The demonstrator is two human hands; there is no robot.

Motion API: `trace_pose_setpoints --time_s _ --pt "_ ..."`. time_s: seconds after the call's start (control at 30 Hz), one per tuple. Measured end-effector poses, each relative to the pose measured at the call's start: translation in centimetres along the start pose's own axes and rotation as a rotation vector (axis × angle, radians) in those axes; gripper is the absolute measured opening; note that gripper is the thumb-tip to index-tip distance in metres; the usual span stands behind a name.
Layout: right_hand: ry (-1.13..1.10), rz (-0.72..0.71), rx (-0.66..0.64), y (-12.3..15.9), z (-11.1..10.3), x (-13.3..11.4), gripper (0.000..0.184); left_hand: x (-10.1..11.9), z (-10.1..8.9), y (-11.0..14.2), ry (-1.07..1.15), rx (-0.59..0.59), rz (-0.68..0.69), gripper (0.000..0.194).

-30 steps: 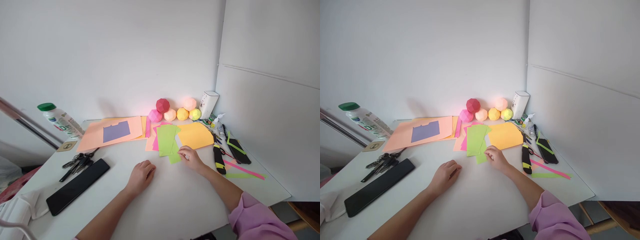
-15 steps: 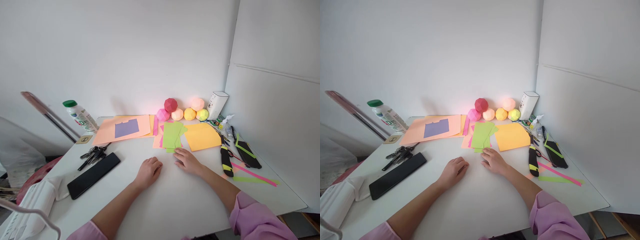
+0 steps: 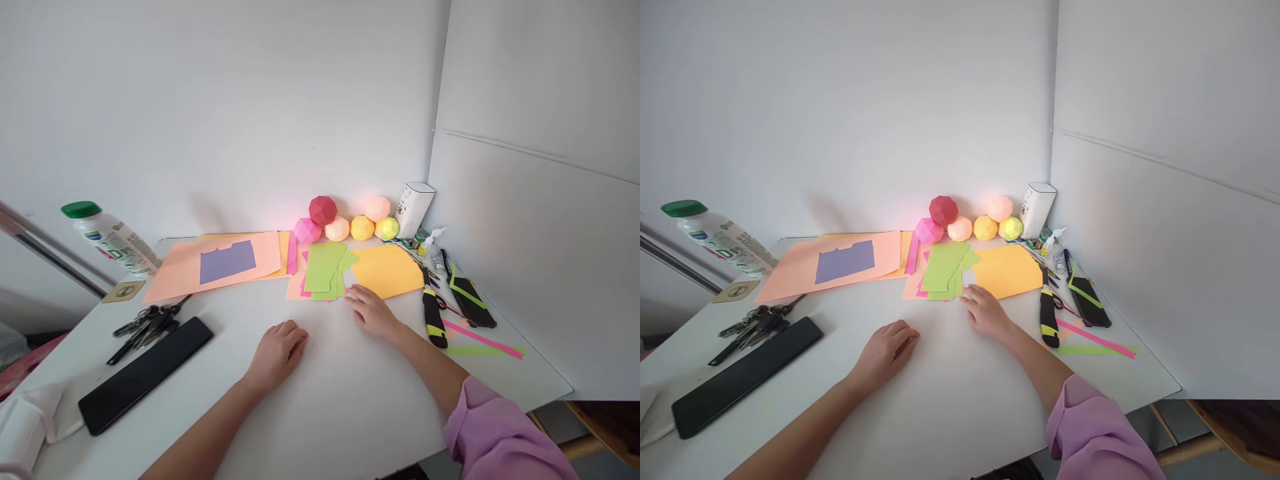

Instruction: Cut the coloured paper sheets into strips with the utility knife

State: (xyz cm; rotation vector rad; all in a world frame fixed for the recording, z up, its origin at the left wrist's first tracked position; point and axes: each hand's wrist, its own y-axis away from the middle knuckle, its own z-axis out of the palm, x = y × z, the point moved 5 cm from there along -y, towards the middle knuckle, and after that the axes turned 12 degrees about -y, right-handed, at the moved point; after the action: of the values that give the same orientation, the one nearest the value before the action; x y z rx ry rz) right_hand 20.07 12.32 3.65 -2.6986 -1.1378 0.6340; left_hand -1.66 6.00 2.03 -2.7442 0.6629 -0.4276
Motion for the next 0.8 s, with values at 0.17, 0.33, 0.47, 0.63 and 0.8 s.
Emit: trace_pose_setpoints --time_s 0.17,0.33,0.47,0.63,0.8 --pt "0.273 0.271 -0.083 2.0 -3.2 4.1 0.054 0.0 -0.1 0.0 0.024 -0.007 -0.006 0.027" --pt "0.247 0.346 -0.023 2.1 -3.5 6.1 0.045 0.0 0.1 0.2 0.021 -0.016 0.001 0.026" --pt "0.191 0.440 0.169 1.9 -3.8 7.3 0.037 -0.1 0.1 0.2 0.003 -0.023 0.010 0.025" --pt "0.140 0.580 0.601 3.0 -6.7 8.0 0.041 -0.1 0.0 0.2 -0.004 -0.008 0.005 0.024" --pt "-0.096 0.285 0.787 2.9 -8.8 3.8 0.040 0.0 -0.1 0.4 0.007 0.078 -0.066 0.020"
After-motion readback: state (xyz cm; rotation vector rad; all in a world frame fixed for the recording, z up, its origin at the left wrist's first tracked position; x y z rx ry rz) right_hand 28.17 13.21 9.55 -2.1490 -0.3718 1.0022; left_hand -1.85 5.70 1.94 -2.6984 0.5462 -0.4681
